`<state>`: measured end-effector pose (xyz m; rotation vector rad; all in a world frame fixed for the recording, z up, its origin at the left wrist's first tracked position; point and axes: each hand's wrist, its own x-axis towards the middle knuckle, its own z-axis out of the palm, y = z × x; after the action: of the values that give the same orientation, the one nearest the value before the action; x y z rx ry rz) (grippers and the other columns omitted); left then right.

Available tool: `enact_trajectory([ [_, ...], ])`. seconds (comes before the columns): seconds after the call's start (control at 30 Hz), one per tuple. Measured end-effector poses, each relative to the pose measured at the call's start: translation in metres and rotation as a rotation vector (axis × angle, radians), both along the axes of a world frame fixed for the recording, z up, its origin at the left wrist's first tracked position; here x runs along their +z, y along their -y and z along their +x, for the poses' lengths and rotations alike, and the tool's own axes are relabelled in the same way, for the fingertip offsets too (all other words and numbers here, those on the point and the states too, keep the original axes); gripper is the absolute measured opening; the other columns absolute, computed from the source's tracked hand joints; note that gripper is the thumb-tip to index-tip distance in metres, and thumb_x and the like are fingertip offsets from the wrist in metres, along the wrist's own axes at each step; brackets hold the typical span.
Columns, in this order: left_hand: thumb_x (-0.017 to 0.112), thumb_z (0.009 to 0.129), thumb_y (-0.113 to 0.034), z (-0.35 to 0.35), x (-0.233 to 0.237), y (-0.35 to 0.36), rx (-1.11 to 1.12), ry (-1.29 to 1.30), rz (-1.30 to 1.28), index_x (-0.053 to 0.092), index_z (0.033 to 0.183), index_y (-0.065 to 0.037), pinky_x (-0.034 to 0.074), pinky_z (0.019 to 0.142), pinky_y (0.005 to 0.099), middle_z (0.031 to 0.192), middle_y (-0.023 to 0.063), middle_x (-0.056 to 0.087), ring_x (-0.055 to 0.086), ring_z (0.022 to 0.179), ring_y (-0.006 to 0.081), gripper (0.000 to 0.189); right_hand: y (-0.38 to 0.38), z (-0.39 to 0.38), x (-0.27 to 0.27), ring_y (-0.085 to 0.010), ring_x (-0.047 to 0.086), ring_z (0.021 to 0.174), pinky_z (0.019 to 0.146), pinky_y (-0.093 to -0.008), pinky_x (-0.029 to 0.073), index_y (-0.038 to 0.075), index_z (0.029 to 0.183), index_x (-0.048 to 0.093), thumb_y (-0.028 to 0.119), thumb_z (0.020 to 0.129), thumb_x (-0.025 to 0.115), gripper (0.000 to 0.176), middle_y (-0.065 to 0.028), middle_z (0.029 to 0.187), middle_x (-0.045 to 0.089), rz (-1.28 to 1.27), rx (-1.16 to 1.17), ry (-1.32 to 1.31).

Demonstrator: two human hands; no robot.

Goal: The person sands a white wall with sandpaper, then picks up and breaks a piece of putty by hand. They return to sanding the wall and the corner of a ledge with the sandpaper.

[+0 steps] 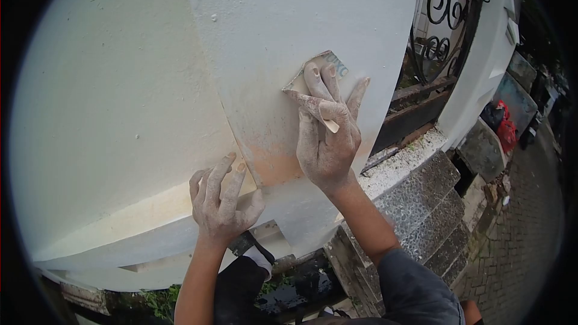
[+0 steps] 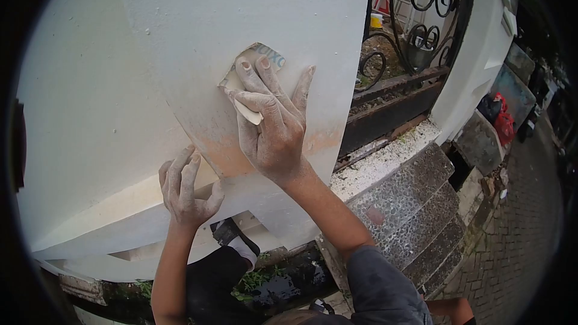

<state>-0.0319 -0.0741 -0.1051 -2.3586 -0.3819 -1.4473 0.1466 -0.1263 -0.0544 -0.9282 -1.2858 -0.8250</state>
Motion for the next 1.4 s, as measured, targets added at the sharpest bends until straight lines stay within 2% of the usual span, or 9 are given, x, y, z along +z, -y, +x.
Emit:
enact_trajectory([
  [0.13, 0.073, 0.061, -0.020, -0.001, -0.003, -0.002, 0.033, -0.041, 0.064, 0.053, 0.111, -0.003, 0.041, 0.074, 0.0398, 0.103, 0.0153, 0.058, 0.057, 0.084, 0.0261, 0.056, 0.008, -0.004, -0.093, -0.0280, 0.051, 0.114, 0.103, -0.0604, 0.003, 0.010, 0.088, 0.057, 0.005, 0.079, 0.059, 0.010, -0.0110, 0.104, 0.064, -0.097, 0.047, -0.057],
  [0.4, 0.075, 0.061, -0.021, 0.001, -0.001, -0.005, 0.044, -0.024, 0.062, 0.054, 0.110, -0.005, 0.041, 0.075, 0.0395, 0.103, 0.0133, 0.059, 0.058, 0.082, 0.0241, 0.055, 0.000, 0.001, -0.015, -0.0283, 0.051, 0.114, 0.103, -0.0623, 0.003, 0.011, 0.085, 0.056, 0.007, 0.081, 0.058, 0.006, -0.0103, 0.104, 0.064, -0.020, 0.010, 0.022],
  [0.5, 0.075, 0.061, -0.020, -0.001, -0.001, -0.004, 0.035, -0.029, 0.052, 0.055, 0.108, -0.005, 0.041, 0.075, 0.0397, 0.103, 0.0128, 0.059, 0.058, 0.082, 0.0238, 0.052, 0.007, -0.006, -0.105, -0.0295, 0.050, 0.115, 0.102, -0.0619, 0.001, 0.011, 0.085, 0.057, 0.006, 0.079, 0.059, 0.008, -0.0103, 0.105, 0.064, -0.120, 0.039, -0.095],
  [0.6, 0.075, 0.061, -0.019, -0.002, -0.002, -0.004, 0.042, -0.019, 0.042, 0.056, 0.106, -0.006, 0.041, 0.075, 0.0399, 0.104, 0.0124, 0.059, 0.057, 0.082, 0.0238, 0.050, 0.006, 0.004, -0.113, -0.0304, 0.049, 0.116, 0.103, -0.0613, 0.001, 0.011, 0.084, 0.057, 0.007, 0.079, 0.059, 0.007, -0.0109, 0.106, 0.064, -0.142, -0.010, -0.007],
  [0.7, 0.074, 0.061, -0.019, 0.000, -0.002, -0.003, 0.045, -0.001, 0.024, 0.058, 0.104, -0.008, 0.041, 0.077, 0.0383, 0.105, 0.0094, 0.060, 0.058, 0.082, 0.0219, 0.047, -0.001, -0.004, -0.018, -0.0287, 0.049, 0.116, 0.103, -0.0614, 0.003, 0.012, 0.086, 0.057, 0.006, 0.081, 0.058, 0.007, -0.0107, 0.107, 0.063, -0.076, -0.029, 0.005],
  [0.93, 0.074, 0.061, -0.018, -0.001, -0.002, -0.004, 0.036, 0.001, 0.028, 0.057, 0.104, -0.007, 0.041, 0.077, 0.0381, 0.103, 0.0094, 0.060, 0.058, 0.082, 0.0225, 0.048, 0.008, -0.020, -0.095, -0.0204, 0.050, 0.115, 0.104, -0.0601, 0.003, 0.015, 0.086, 0.057, 0.017, 0.078, 0.063, 0.009, -0.0038, 0.109, 0.063, -0.289, 0.034, 0.153],
  [1.17, 0.072, 0.065, -0.020, 0.001, 0.001, -0.001, 0.085, 0.039, -0.022, 0.059, 0.105, -0.008, 0.040, 0.078, 0.0343, 0.103, 0.0055, 0.063, 0.060, 0.081, 0.0165, 0.044, -0.005, -0.019, -0.010, -0.0242, 0.051, 0.115, 0.103, -0.0607, 0.002, 0.014, 0.086, 0.058, 0.013, 0.079, 0.061, 0.007, -0.0063, 0.107, 0.064, -0.090, 0.037, 0.111],
  [1.3, 0.073, 0.064, -0.020, 0.000, -0.001, -0.004, 0.080, 0.011, 0.010, 0.059, 0.104, -0.006, 0.040, 0.078, 0.0332, 0.103, 0.0051, 0.063, 0.060, 0.081, 0.0163, 0.044, 0.006, -0.016, -0.101, -0.0241, 0.052, 0.114, 0.104, -0.0608, 0.002, 0.014, 0.086, 0.058, 0.019, 0.078, 0.063, 0.010, -0.0058, 0.107, 0.064, -0.287, 0.050, 0.154],
  [1.4, 0.073, 0.064, -0.019, -0.001, -0.002, -0.003, 0.075, -0.008, -0.008, 0.060, 0.104, -0.007, 0.040, 0.078, 0.0326, 0.103, 0.0048, 0.064, 0.059, 0.080, 0.0158, 0.044, -0.005, -0.017, -0.027, -0.0201, 0.055, 0.110, 0.104, -0.0598, 0.002, 0.019, 0.085, 0.059, 0.019, 0.079, 0.063, 0.007, -0.0009, 0.105, 0.065, -0.127, 0.063, 0.111],
])
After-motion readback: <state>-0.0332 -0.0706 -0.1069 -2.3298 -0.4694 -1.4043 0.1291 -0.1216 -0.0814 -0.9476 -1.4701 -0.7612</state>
